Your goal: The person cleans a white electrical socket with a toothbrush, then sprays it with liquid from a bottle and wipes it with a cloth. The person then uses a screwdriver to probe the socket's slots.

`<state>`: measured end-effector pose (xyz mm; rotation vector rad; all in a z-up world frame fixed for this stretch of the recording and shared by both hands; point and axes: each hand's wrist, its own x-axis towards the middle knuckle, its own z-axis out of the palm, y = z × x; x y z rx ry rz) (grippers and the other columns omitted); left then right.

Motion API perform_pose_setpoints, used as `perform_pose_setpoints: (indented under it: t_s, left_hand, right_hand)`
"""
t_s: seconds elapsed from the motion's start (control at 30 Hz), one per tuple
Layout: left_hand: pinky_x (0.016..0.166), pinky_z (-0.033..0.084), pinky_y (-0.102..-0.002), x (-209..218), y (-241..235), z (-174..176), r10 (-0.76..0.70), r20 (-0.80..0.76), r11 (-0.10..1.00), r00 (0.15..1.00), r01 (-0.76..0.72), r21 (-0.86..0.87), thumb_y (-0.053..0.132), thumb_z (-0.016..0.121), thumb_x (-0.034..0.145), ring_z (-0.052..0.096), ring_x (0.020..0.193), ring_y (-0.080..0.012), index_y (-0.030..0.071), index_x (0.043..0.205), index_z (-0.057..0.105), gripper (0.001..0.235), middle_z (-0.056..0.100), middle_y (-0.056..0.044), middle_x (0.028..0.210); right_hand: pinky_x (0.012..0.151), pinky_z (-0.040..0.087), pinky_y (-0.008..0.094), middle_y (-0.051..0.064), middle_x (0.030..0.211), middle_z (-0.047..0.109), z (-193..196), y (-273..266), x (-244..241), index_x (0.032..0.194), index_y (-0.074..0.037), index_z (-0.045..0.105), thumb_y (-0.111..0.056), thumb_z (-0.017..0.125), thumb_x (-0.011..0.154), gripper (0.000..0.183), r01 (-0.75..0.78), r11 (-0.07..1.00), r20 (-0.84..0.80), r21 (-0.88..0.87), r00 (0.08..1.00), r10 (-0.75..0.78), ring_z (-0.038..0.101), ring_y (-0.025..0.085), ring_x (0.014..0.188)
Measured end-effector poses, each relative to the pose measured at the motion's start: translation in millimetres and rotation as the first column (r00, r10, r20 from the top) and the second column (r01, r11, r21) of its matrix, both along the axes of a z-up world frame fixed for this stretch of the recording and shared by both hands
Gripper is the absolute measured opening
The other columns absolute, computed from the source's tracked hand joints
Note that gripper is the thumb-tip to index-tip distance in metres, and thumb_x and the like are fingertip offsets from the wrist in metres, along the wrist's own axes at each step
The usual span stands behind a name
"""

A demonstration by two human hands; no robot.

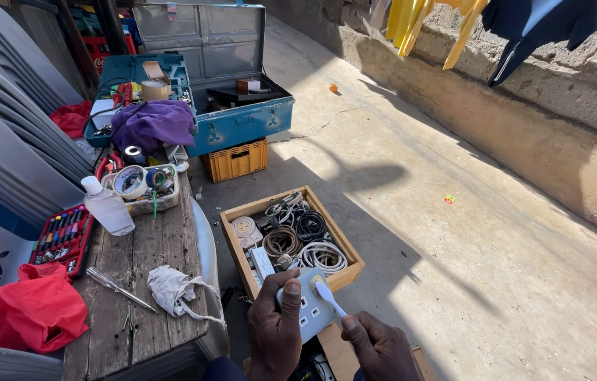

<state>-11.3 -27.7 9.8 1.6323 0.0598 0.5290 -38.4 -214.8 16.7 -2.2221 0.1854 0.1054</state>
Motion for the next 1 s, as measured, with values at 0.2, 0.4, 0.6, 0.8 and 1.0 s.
perform_pose_setpoints:
  t_s: [0.2, 0.4, 0.6, 0.8, 1.0]
  left_hand:
    - [0.078, 0.062, -0.035, 7, 3, -7, -0.101, -0.033, 0.951, 0.994, 0.087, -0.298, 0.045, 0.053, 0.1, 0.077, 0.101, -0.0191, 0.012, 0.117, 0.081, 0.045, 0.085, -0.009, 0.117]
    - [0.064, 0.054, -0.033, -2, 0, 0, -0.077, -0.052, 0.984, 0.996, 0.067, -0.166, 0.047, 0.056, 0.1, 0.067, 0.076, -0.0129, 0.016, 0.109, 0.079, 0.04, 0.08, -0.002, 0.093]
    - [0.072, 0.055, -0.033, 3, 11, 9, -0.064, 0.112, 0.993, 0.992, 0.074, -0.096, 0.052, 0.057, 0.102, 0.07, 0.086, -0.0128, 0.015, 0.113, 0.077, 0.043, 0.078, 0.002, 0.101]
    - [0.073, 0.061, -0.037, 2, 24, 19, 0.009, 0.22, 1.0, 0.975, -0.013, 0.016, 0.052, 0.056, 0.104, 0.076, 0.086, -0.0195, 0.013, 0.116, 0.075, 0.045, 0.08, -0.006, 0.104]
    - [0.082, 0.062, -0.038, 7, 40, 13, 0.0, 0.264, 1.0, 0.965, -0.008, 0.03, 0.051, 0.057, 0.104, 0.077, 0.099, -0.023, 0.011, 0.118, 0.074, 0.045, 0.08, -0.007, 0.112]
  right_hand:
    - [0.064, 0.039, 0.031, -0.002, 0.063, 0.05, 1, -15, 5, 0.078, -0.022, 0.079, -0.055, 0.059, 0.1, 0.044, 0.084, 0.995, 0.003, -0.045, 0.996, -0.084, 0.049, 0.013, 0.063]
    - [0.061, 0.038, 0.031, 0.001, 0.064, 0.054, 15, -5, 1, 0.081, -0.017, 0.082, -0.052, 0.06, 0.103, 0.047, 0.034, 0.997, -0.087, -0.071, 0.995, -0.041, 0.049, 0.014, 0.061]
    - [0.068, 0.041, 0.029, 0.004, 0.068, 0.057, 14, 2, 15, 0.077, -0.01, 0.085, -0.047, 0.067, 0.102, 0.048, -0.052, 0.998, -0.044, 0.02, 0.998, 0.053, 0.052, 0.017, 0.067]
    - [0.068, 0.04, 0.032, 0.007, 0.071, 0.055, 29, 17, 17, 0.077, -0.008, 0.079, -0.051, 0.062, 0.105, 0.054, -0.012, 1.0, -0.028, -0.029, 1.0, 0.011, 0.05, 0.021, 0.068]
    - [0.065, 0.036, 0.034, 0.008, 0.065, 0.049, 15, 24, 29, 0.074, -0.007, 0.076, -0.047, 0.062, 0.106, 0.053, -0.013, 0.998, 0.008, 0.062, 1.0, 0.012, 0.045, 0.021, 0.063]
